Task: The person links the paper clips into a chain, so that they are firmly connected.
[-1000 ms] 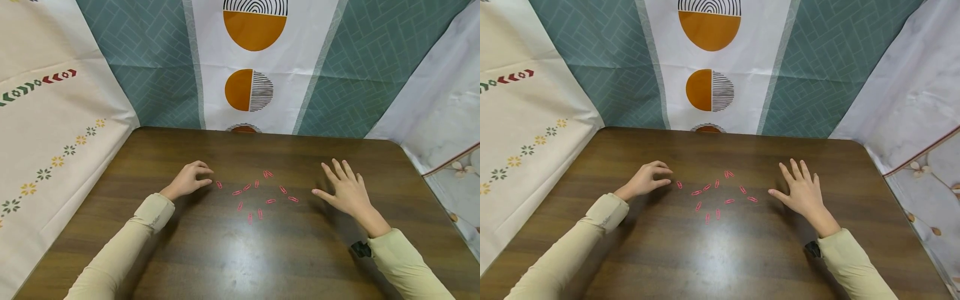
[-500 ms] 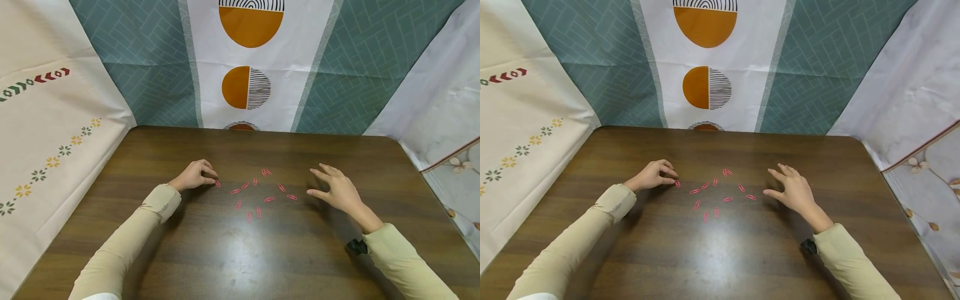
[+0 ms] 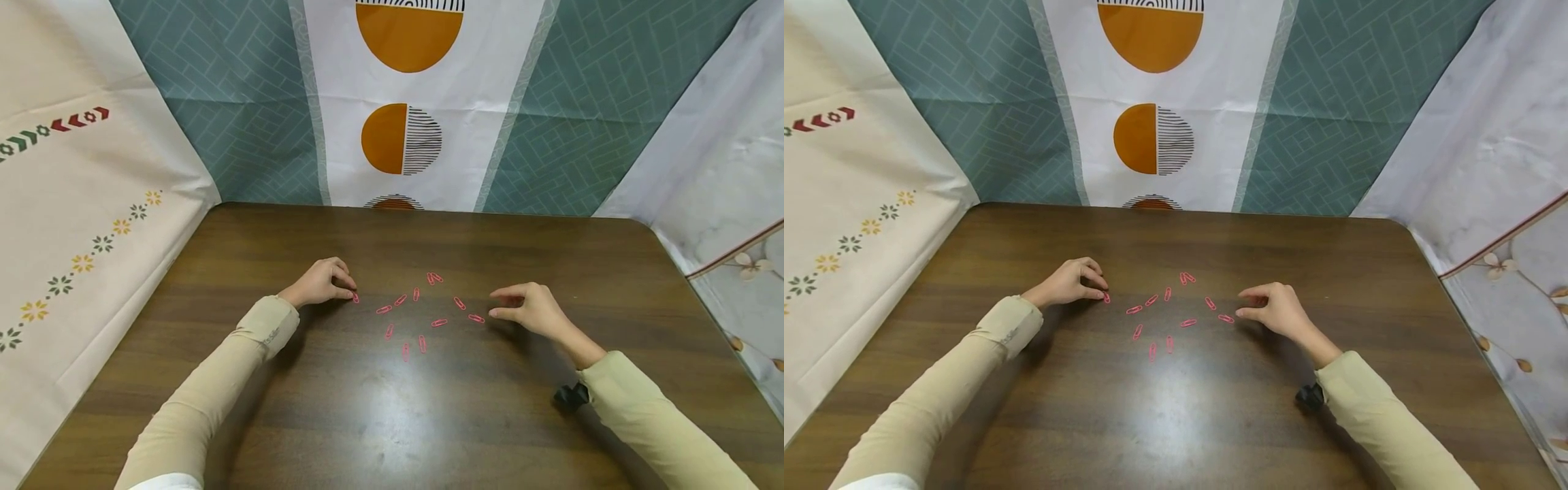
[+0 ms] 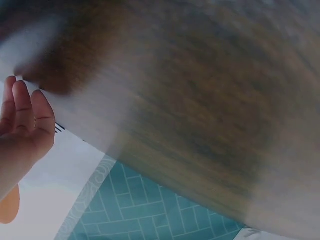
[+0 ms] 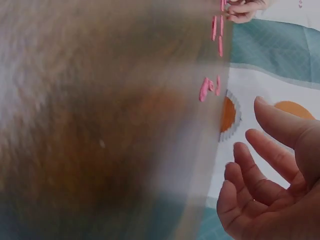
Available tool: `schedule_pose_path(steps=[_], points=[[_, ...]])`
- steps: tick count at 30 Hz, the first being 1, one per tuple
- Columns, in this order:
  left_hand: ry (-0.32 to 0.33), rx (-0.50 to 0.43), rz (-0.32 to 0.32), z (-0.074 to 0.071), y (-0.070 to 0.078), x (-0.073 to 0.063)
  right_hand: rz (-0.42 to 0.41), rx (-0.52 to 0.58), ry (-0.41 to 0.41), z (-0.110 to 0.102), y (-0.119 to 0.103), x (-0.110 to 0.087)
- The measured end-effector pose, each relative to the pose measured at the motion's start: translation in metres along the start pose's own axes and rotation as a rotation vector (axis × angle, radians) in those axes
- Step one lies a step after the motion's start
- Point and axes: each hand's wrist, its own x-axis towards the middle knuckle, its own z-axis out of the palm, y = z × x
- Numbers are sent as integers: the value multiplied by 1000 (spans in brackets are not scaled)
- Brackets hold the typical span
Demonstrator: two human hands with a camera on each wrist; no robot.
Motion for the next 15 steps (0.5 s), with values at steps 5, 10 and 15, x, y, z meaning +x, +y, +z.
schedule_pose_path(steps=[5, 10, 15], points=[[-11, -1, -15, -1, 1, 1, 86, 89, -96, 7, 3, 4], [-15, -8, -23, -1, 2, 2, 124, 132, -134, 13, 6, 8], [-14, -36, -35, -1, 1, 3, 102, 129, -138, 17, 5, 10]])
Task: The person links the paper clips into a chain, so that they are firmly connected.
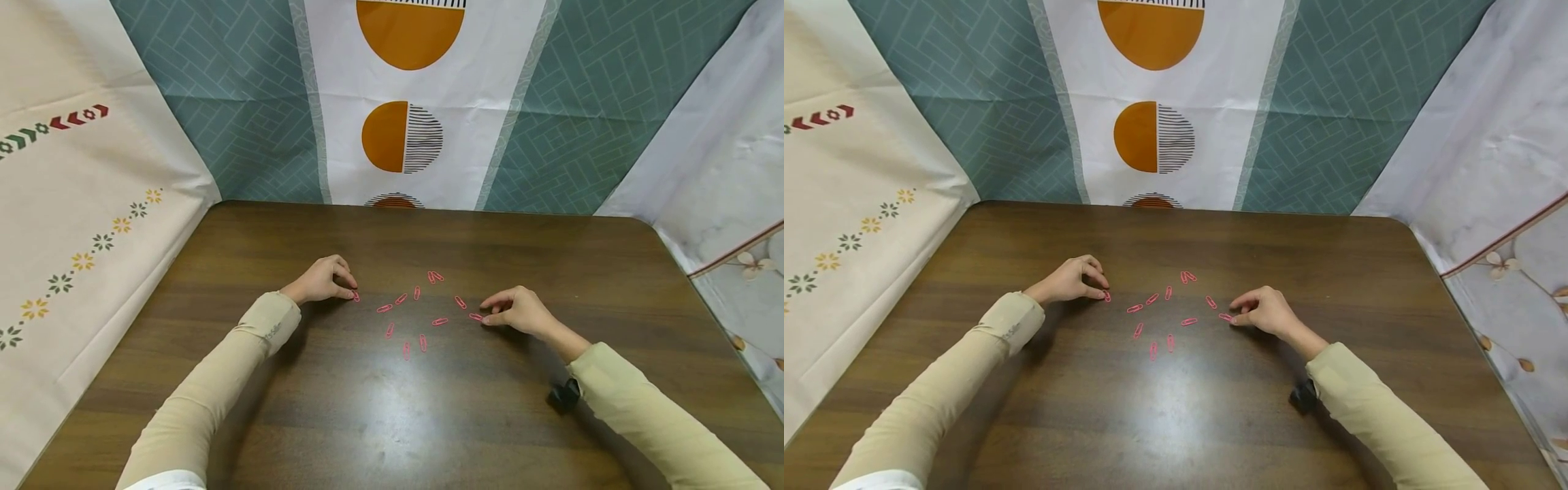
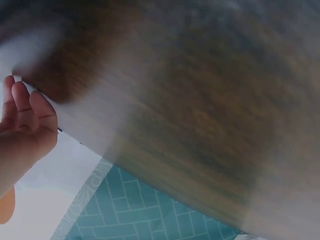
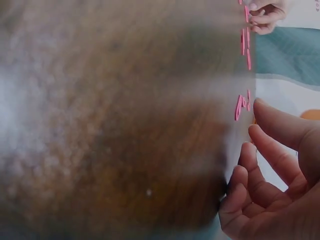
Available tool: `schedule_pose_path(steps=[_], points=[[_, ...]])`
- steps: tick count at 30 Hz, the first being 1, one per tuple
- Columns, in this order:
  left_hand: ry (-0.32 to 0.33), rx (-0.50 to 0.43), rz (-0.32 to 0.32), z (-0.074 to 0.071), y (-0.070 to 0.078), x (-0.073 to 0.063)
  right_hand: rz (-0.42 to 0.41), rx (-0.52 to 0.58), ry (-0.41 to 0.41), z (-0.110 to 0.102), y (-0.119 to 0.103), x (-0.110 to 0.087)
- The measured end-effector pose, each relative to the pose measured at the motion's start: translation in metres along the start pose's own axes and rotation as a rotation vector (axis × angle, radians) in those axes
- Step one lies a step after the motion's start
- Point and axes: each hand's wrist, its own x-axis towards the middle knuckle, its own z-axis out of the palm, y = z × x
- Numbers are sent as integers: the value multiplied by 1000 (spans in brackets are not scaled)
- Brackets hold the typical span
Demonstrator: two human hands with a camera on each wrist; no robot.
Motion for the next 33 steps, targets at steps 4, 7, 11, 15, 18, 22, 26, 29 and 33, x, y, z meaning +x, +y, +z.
schedule_pose_path(steps=[4, 7, 11, 15, 18, 22, 26, 29, 33], points=[[7, -32, -7, 1, -1, 1, -27, -26, 5, 4, -2, 2], [11, -40, -8, 2, -2, 1, -22, -43, 15, 7, -3, 4], [11, -42, -7, 2, -2, 1, 0, -57, 45, 11, -4, 5], [2, -40, -14, 1, 0, 2, -4, -69, 58, 13, -3, 7], [-4, -27, -8, 1, 0, 3, -23, -77, 53, 12, -4, 7], [-17, -12, 9, 1, -1, 5, -24, -88, 44, 12, -5, 8], [-43, -15, 15, 1, -1, 6, -13, -82, 31, 13, -5, 8], [-66, -22, -1, 2, -1, 7, -15, -81, 28, 13, -6, 8], [-98, -30, -33, 2, 0, 8, -21, -81, 35, 14, -6, 7]])
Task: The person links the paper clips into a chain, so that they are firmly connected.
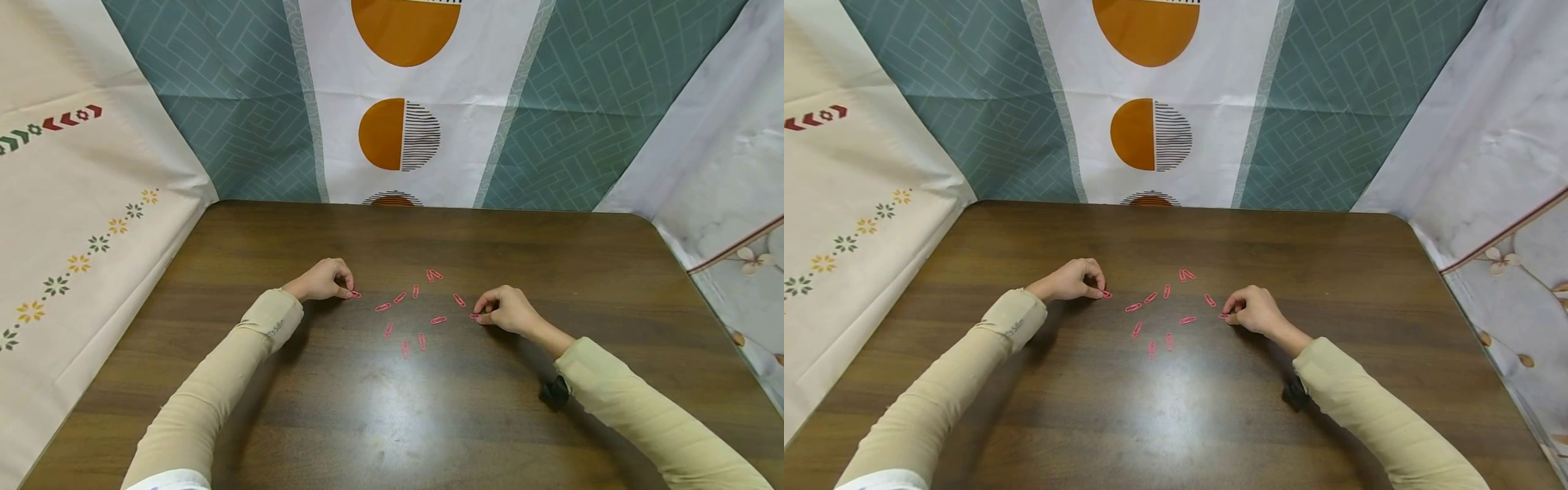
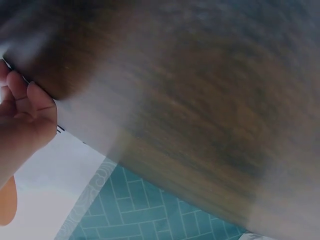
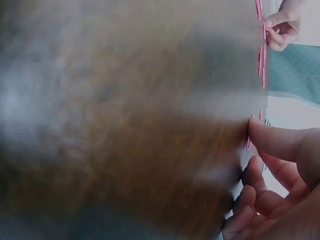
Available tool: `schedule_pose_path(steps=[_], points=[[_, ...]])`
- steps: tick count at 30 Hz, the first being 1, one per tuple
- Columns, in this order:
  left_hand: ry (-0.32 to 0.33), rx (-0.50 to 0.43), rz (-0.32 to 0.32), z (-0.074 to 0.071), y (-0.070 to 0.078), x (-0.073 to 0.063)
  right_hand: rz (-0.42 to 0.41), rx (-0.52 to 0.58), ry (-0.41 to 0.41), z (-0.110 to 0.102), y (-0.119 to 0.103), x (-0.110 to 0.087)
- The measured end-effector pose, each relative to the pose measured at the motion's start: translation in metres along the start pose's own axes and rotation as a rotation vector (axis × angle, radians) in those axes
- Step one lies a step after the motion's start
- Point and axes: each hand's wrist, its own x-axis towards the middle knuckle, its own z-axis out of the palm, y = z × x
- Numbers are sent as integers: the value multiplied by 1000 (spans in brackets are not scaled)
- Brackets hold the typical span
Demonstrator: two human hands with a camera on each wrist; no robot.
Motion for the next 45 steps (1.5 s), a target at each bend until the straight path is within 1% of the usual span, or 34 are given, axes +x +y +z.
schedule_pose_path(steps=[8, 11, 13, 17, 20, 24, 28, 33, 37, 41, 45], points=[[-53, 15, -11, -2, 3, -2, -33, 10, 19, 2, 1, -3], [-53, 12, -11, -3, 5, -3, -34, 20, 12, 1, 2, -4], [-32, 3, 4, -3, 7, -4, -24, 38, -1, 0, 2, -5], [38, -32, 31, -3, 11, -6, -18, 82, -42, -3, 2, -6], [83, -54, 31, -3, 15, -8, -17, 106, -57, -6, 0, -6], [123, -68, 24, -3, 22, -13, -15, 150, -42, -10, -4, -8], [168, -84, 43, -3, 30, -18, -1, 220, -25, -16, -9, -10], [225, -107, 59, -2, 36, -23, 61, 320, -32, -22, -15, -10], [263, -124, 66, -2, 42, -25, 95, 344, -23, -25, -19, -10], [294, -134, 69, 0, 47, -26, 86, 350, -2, -28, -23, -12], [315, -155, 95, 2, 52, -28, 71, 376, 17, -29, -27, -13]])
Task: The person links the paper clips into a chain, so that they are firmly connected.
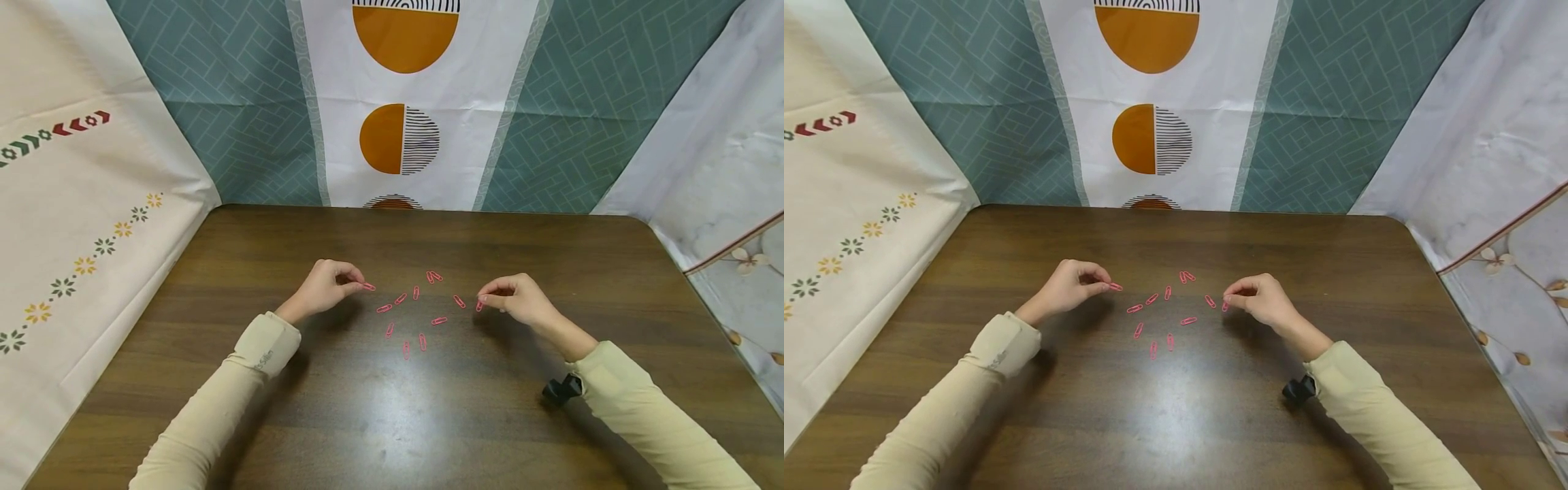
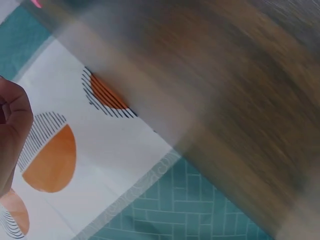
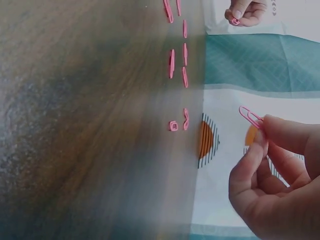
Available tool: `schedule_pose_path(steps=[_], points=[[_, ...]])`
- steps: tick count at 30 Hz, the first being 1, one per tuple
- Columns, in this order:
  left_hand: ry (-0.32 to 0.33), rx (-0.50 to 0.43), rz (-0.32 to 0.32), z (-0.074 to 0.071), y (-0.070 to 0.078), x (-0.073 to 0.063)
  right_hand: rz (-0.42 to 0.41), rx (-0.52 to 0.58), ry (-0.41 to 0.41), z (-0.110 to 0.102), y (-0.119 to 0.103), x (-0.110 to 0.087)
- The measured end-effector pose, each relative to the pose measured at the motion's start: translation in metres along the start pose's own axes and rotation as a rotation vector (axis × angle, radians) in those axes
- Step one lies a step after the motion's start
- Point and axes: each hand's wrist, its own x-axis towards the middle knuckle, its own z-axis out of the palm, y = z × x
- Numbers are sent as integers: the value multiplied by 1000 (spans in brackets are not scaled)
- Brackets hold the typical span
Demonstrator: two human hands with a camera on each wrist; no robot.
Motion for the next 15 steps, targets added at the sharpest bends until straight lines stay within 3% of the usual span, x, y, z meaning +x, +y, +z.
schedule_pose_path(steps=[15], points=[[40, -70, 37, 13, 16, -1, -58, 73, -31, 3, -10, -3]])
